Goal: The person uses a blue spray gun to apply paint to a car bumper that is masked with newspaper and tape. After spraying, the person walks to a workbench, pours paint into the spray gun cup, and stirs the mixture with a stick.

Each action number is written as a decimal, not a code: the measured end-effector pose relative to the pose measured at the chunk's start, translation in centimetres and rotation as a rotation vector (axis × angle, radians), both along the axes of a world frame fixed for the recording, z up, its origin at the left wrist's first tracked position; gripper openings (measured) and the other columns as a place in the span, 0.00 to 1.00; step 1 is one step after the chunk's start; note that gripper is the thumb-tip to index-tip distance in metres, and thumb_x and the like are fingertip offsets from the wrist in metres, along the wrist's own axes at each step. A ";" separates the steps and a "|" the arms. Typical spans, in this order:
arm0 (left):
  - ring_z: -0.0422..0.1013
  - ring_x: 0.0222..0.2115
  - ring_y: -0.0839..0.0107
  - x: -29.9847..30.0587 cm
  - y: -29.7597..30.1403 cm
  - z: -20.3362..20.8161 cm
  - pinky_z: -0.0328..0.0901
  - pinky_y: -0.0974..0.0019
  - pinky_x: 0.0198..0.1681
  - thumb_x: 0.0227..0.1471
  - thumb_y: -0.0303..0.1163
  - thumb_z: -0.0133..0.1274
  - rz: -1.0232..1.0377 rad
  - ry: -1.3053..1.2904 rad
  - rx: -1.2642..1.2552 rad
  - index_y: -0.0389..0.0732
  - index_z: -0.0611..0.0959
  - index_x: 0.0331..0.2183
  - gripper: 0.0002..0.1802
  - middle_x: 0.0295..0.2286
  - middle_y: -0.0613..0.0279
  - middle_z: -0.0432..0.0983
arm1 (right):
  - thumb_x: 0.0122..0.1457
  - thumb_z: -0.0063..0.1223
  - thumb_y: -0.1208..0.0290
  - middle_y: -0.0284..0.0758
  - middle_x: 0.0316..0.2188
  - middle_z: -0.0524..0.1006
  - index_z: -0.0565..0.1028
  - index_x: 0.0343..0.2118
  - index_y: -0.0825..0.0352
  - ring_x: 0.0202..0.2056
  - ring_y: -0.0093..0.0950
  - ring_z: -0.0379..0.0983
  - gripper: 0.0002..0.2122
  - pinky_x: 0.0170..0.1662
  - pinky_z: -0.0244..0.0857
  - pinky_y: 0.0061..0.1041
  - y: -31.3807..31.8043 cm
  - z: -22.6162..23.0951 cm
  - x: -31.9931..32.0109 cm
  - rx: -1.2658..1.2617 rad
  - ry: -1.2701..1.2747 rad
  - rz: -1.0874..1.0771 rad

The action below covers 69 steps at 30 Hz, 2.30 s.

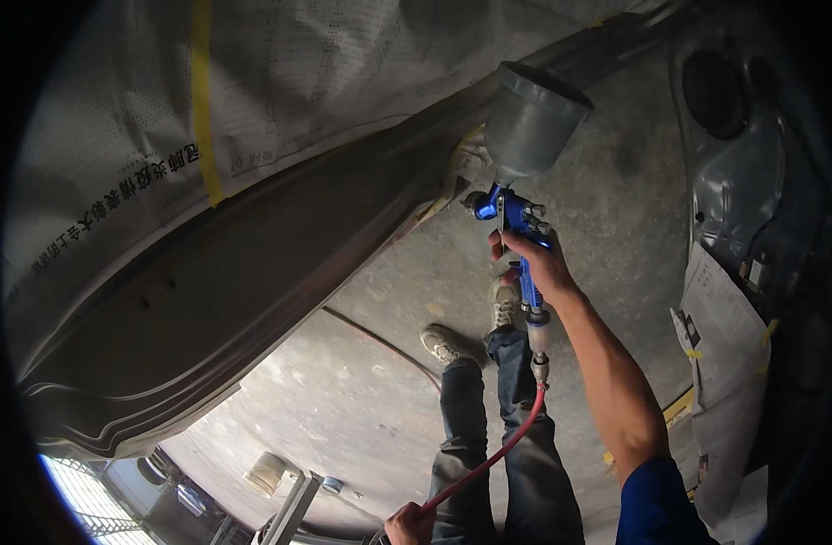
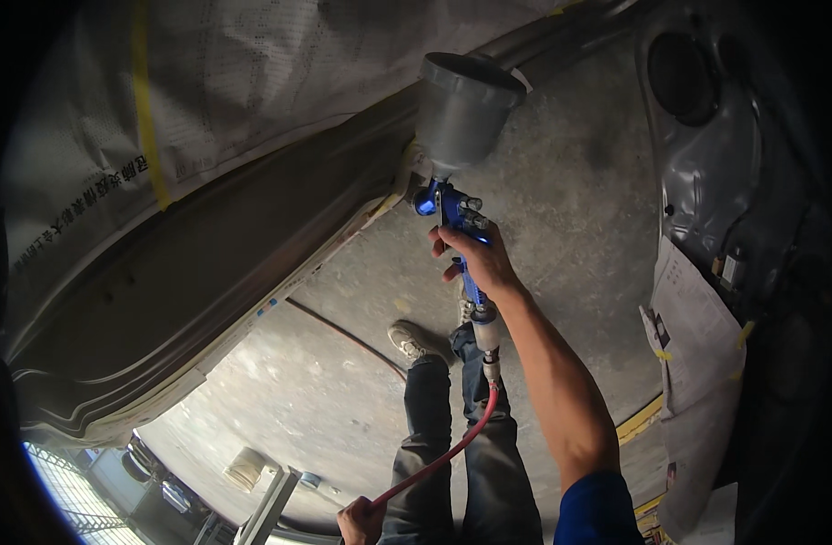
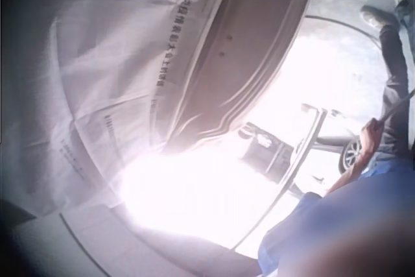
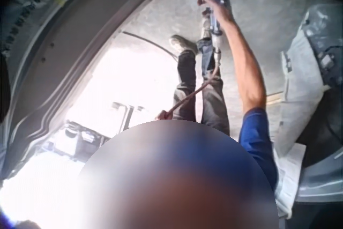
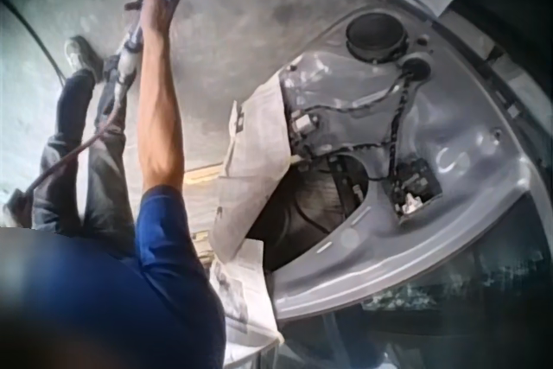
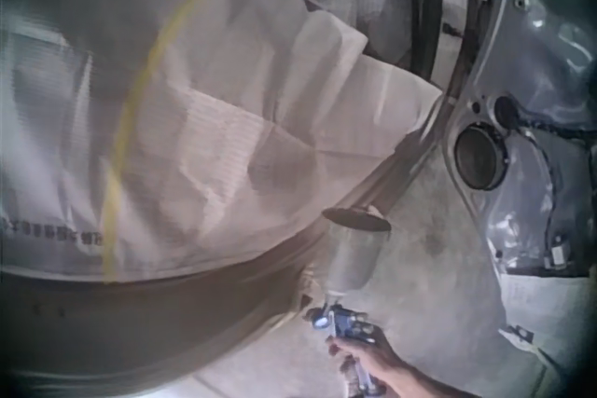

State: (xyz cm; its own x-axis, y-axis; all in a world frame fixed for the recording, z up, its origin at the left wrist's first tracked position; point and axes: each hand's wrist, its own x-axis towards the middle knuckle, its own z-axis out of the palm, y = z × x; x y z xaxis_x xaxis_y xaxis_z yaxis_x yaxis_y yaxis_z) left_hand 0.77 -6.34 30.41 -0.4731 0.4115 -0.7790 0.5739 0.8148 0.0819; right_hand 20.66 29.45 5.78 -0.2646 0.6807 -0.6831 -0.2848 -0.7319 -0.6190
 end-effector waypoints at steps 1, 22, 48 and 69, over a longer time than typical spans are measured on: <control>0.60 0.14 0.54 0.2 0.1 0.0 0.61 0.55 0.22 0.50 0.36 0.60 -0.007 -0.010 0.003 0.36 0.74 0.18 0.18 0.14 0.46 0.67 | 0.59 0.57 0.65 0.34 0.32 0.79 0.77 0.38 0.68 0.33 0.22 0.75 0.11 0.22 0.72 0.24 0.3 0.0 0.1 -0.009 0.009 0.031; 0.60 0.14 0.63 -1.4 -1.3 3.6 0.60 0.55 0.20 0.51 0.36 0.60 0.103 -0.032 0.010 0.35 0.74 0.19 0.18 0.13 0.47 0.67 | 0.60 0.56 0.63 0.30 0.25 0.76 0.78 0.34 0.67 0.28 0.19 0.73 0.11 0.22 0.67 0.22 0.4 9.1 -2.2 0.020 -0.074 0.142; 0.56 0.13 0.80 -6.6 -9.8 2.1 0.55 0.64 0.14 0.56 0.36 0.59 0.169 0.043 -0.003 0.37 0.72 0.16 0.22 0.08 0.67 0.62 | 0.59 0.57 0.63 0.35 0.38 0.79 0.75 0.46 0.68 0.38 0.25 0.77 0.16 0.25 0.75 0.26 -4.3 5.7 -2.6 0.034 -0.049 -0.144; 0.68 0.36 0.59 -8.5 -2.8 -10.1 0.59 0.55 0.42 0.39 0.31 0.66 -0.637 -0.063 0.099 0.46 0.78 0.27 0.12 0.28 0.63 0.73 | 0.60 0.55 0.65 0.37 0.41 0.76 0.71 0.49 0.68 0.39 0.27 0.75 0.17 0.25 0.74 0.22 -15.3 6.8 4.6 -0.025 0.165 -0.205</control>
State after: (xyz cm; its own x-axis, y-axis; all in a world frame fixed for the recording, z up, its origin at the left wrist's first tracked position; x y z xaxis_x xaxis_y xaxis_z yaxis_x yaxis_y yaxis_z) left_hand -7.69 -9.17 20.34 -0.0675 0.6680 -0.7411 0.9342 0.3030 0.1881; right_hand 25.25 14.10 12.60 -0.2316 0.7148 -0.6599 -0.5244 -0.6630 -0.5342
